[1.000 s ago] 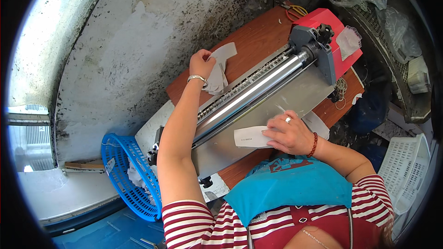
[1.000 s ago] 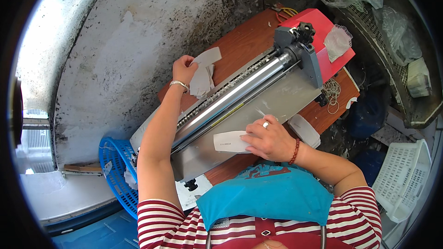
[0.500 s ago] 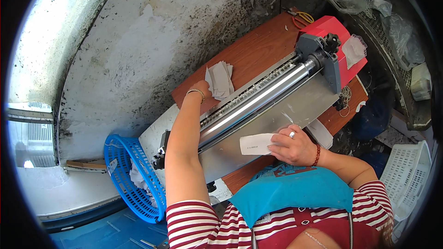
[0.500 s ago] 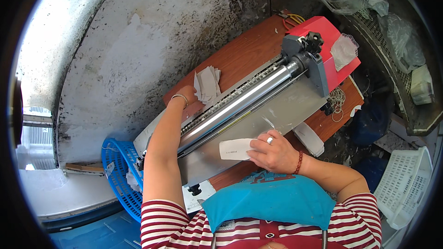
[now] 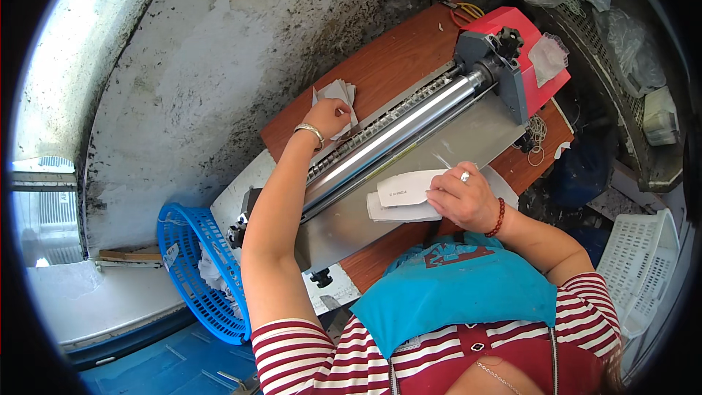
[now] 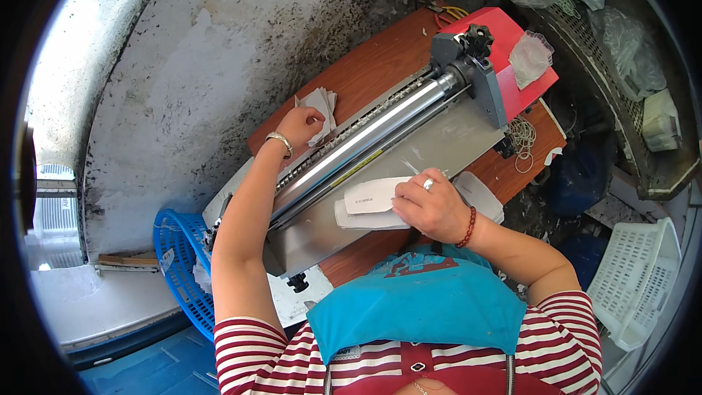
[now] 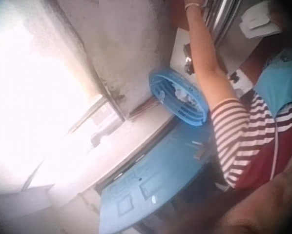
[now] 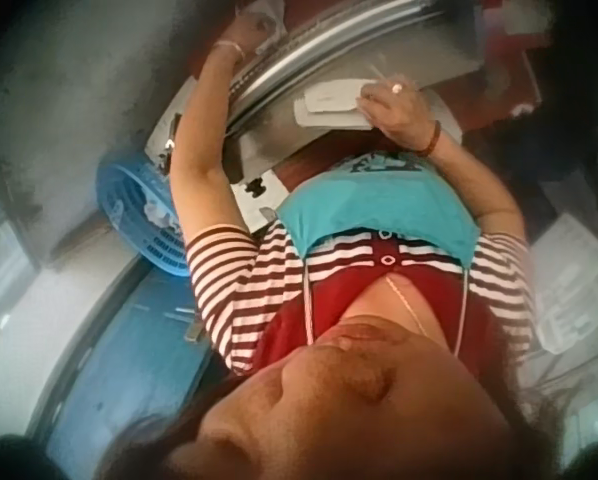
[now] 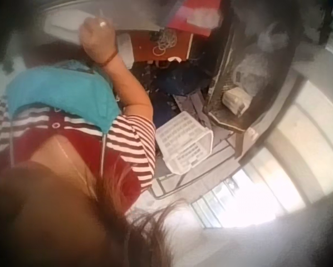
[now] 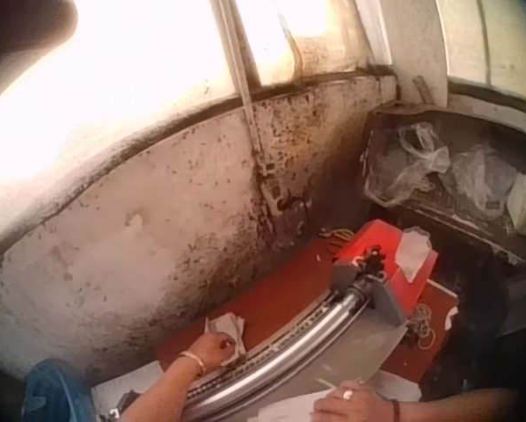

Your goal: Applying adhesive to shoe upper components using a roller machine.

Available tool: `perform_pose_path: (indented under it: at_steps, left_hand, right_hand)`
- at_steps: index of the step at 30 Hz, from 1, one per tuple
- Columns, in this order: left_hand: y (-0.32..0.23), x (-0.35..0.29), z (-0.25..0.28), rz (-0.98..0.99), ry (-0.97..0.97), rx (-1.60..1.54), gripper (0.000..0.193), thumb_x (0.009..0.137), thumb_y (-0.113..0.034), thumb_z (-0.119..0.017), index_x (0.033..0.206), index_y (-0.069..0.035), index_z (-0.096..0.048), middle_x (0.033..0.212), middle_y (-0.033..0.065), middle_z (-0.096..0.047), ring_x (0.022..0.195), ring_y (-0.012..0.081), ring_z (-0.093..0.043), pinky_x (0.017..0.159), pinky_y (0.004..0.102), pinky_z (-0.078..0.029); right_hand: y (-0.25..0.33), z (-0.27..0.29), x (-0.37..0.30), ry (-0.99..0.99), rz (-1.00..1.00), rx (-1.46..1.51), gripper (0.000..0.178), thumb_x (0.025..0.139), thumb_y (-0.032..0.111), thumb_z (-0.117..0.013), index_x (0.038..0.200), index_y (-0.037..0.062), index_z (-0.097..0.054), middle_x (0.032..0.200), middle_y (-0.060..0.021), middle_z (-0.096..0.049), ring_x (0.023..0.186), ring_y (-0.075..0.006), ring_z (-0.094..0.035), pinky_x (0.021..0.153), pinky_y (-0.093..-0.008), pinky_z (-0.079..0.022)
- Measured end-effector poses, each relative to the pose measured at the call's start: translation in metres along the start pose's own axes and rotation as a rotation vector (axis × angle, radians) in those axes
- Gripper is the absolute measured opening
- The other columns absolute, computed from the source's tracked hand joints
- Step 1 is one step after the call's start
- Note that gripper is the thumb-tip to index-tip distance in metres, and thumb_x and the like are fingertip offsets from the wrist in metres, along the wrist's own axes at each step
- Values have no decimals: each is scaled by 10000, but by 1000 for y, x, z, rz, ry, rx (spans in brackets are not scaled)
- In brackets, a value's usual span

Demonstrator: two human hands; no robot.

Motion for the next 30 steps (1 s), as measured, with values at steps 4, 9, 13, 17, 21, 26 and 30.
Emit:
perform_pose_path:
  at_steps: [4,9,13,17,21,26,30]
  left_hand:
    - [-17,-4,-14,-121,42,-294,228,840,-159,-601,1001,-12,-669,805,47,-662,700,99,-583,658,271,-491]
    - [-45,-8,-23,-229,77,-306,220,845,-168,-600,1000,-32,-677,785,29,-650,685,89,-557,654,256,-481]
    - [-49,-11,-23,-214,97,-247,223,845,-173,-599,1004,-41,-683,789,31,-653,689,90,-559,659,254,-480]
    - [-49,-12,-24,-227,81,-231,218,847,-171,-598,1001,-46,-688,788,30,-656,691,92,-563,659,253,-481]
    - [-50,-14,-24,-222,82,-228,215,854,-171,-597,1004,-50,-691,798,39,-666,690,99,-571,668,261,-488]
    - [-51,-16,-24,-216,80,-225,217,859,-177,-597,1006,-48,-691,815,52,-677,694,110,-582,681,269,-494]
    - [-51,-16,-25,-225,78,-234,222,861,-189,-599,1005,-47,-691,829,56,-680,701,118,-582,687,274,-494]
  right_hand:
    - [-15,7,-5,6,-90,90,114,726,72,-708,804,83,-627,880,-30,-586,765,-200,-565,755,-358,-422]
    - [-20,0,-7,-27,-259,228,94,726,49,-705,769,70,-624,854,-46,-589,723,-221,-572,709,-342,-438]
    - [-26,-2,-7,-118,-458,414,60,743,26,-671,753,44,-615,842,-62,-585,643,-195,-589,597,-313,-465]
    - [-29,-1,-3,-105,-451,411,49,756,17,-651,741,29,-606,843,-74,-585,602,-176,-590,553,-300,-467]
    - [-31,0,-3,-66,-526,511,49,751,24,-658,746,29,-609,834,-75,-586,610,-182,-595,554,-295,-472]
    - [-36,2,-3,-82,-534,531,47,743,37,-666,753,34,-620,809,-60,-581,622,-180,-605,541,-290,-476]
    - [-31,1,-5,-44,-462,407,61,727,35,-670,740,40,-611,796,-56,-574,644,-204,-603,569,-310,-479]
Point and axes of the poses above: each hand's wrist, its own x-axis towards the middle knuckle, its own z-axis out of the back of the hand, y = z × x, the point moved 4 cm from there along x, towards the middle knuckle
